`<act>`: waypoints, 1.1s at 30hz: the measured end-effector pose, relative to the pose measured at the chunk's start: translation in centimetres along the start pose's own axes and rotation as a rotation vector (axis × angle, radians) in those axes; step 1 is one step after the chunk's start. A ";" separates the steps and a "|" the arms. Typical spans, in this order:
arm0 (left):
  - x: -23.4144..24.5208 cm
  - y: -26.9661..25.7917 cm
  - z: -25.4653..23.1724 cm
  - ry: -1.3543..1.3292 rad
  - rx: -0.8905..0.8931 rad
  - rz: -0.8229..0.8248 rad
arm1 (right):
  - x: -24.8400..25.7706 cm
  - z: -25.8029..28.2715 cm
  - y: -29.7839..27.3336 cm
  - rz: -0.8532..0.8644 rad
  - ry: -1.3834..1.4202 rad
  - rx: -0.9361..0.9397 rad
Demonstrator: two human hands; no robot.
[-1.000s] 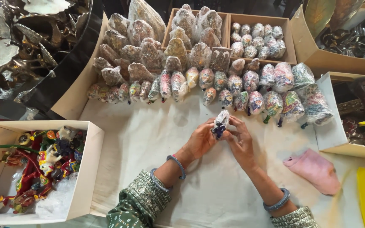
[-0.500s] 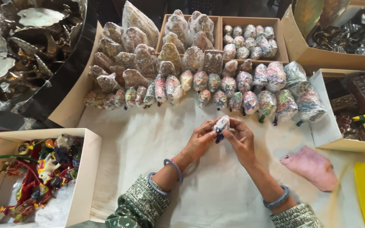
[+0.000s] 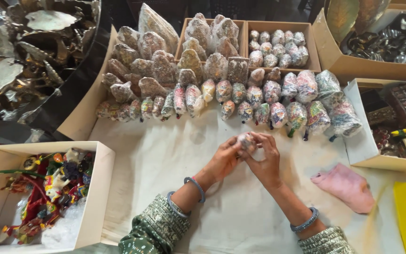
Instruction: The person cleans decorative animal figurines using a pink cloth by hand, handling them one at a time and placing them into a white box.
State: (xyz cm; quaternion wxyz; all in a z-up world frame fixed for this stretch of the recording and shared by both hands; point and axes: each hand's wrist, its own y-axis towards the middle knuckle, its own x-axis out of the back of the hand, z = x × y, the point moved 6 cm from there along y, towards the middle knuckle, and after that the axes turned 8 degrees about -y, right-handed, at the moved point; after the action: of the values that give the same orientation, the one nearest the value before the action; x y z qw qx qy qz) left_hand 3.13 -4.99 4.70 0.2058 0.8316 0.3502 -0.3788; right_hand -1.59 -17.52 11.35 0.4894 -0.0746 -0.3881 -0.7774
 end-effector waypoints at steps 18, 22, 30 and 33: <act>1.1 0.7 0.0 -0.432 -0.080 0.019 | -0.7 0.5 -0.4 0.081 0.102 0.029; 0.5 -0.8 -2.5 0.442 -0.306 -0.238 | -0.6 -0.2 -0.2 0.095 0.091 -0.022; -1.6 -5.6 -6.5 0.958 -0.448 -0.247 | -1.4 0.5 -0.3 0.214 0.089 0.076; -2.9 -7.3 -7.7 1.087 -0.487 -0.243 | -2.0 1.8 -0.9 0.293 0.150 0.170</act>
State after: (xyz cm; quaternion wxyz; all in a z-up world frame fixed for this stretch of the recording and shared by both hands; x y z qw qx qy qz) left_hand 0.14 3.34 11.17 0.1372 0.7892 0.5740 0.1702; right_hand -1.74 -14.72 11.13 0.6295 -0.0306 -0.3999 -0.6655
